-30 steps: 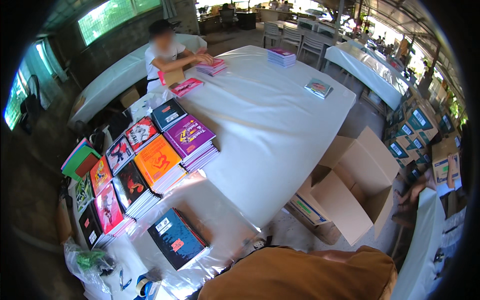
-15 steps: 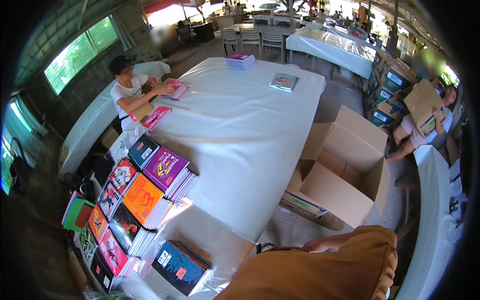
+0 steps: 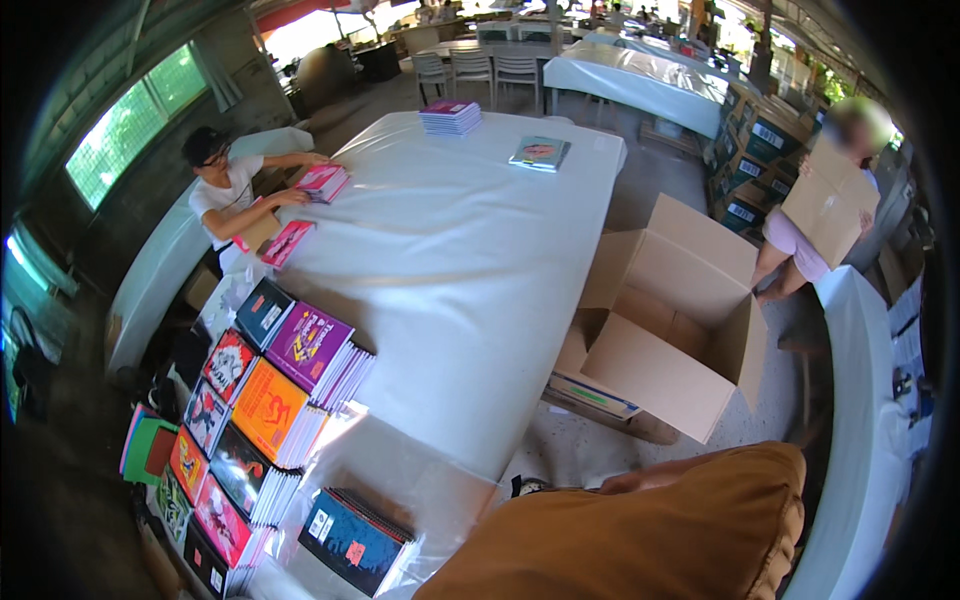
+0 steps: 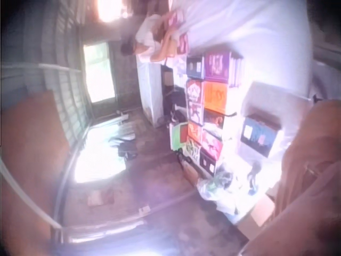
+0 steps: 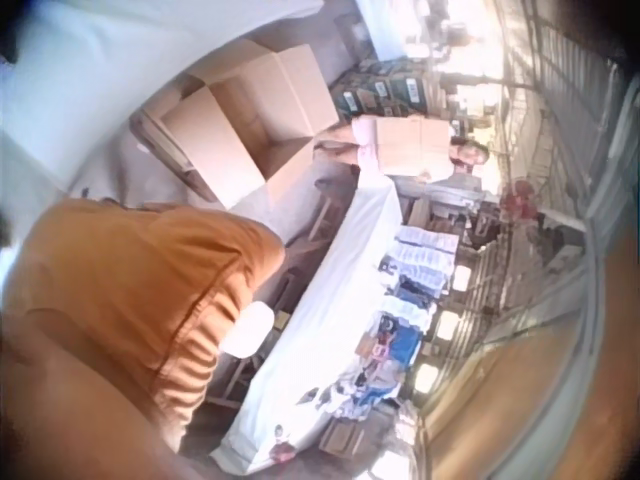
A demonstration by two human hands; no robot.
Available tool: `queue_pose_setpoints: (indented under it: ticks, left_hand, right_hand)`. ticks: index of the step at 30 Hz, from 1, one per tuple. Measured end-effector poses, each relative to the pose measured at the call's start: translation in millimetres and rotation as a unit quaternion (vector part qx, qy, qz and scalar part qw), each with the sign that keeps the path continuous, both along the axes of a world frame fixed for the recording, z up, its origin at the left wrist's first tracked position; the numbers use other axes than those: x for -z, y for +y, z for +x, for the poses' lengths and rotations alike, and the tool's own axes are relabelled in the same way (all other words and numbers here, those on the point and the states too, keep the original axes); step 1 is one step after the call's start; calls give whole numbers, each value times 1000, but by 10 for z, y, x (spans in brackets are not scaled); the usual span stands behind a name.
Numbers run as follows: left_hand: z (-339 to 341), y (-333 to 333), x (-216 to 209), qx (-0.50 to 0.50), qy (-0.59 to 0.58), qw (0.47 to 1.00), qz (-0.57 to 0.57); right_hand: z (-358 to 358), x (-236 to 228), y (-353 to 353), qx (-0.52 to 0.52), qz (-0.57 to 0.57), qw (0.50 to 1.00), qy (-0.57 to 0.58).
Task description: The person uses shears to trim the edge of a spiral-bound notebook, stacks several notebooks together, and then wraps the stack in a clear plastic sheet, securing it with adhesive tape from a dispenser.
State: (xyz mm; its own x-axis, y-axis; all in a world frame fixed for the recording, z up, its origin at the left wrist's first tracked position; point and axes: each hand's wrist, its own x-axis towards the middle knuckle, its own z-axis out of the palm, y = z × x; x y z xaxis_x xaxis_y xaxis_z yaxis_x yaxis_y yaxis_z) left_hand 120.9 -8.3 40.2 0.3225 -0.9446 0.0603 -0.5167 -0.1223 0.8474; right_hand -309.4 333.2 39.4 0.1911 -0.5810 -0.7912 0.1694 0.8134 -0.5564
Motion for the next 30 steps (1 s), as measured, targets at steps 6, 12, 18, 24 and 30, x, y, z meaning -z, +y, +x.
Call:
queue_pose_setpoints:
  ticks: [6,12,18,24,30]
  left_hand:
    - [-64,-69,6,15,1,1000,3]
    - [-124,-81,-18,22,1,1000,3]
    - [-542,-64,45,64,1,998,-1]
    - [-959,189,157,108,-11,994,19]
    - [-1189,451,266,132,-13,990,49]
  right_hand:
    - [55,-136,-313,5,24,997,75]
    - [1,-269,-584,-117,-182,956,200]
    - [241,632,-1121,-303,-288,882,217]
    - [209,663,-1394,-458,-347,767,287]
    - [-35,910,-1591,-50,-211,942,255]
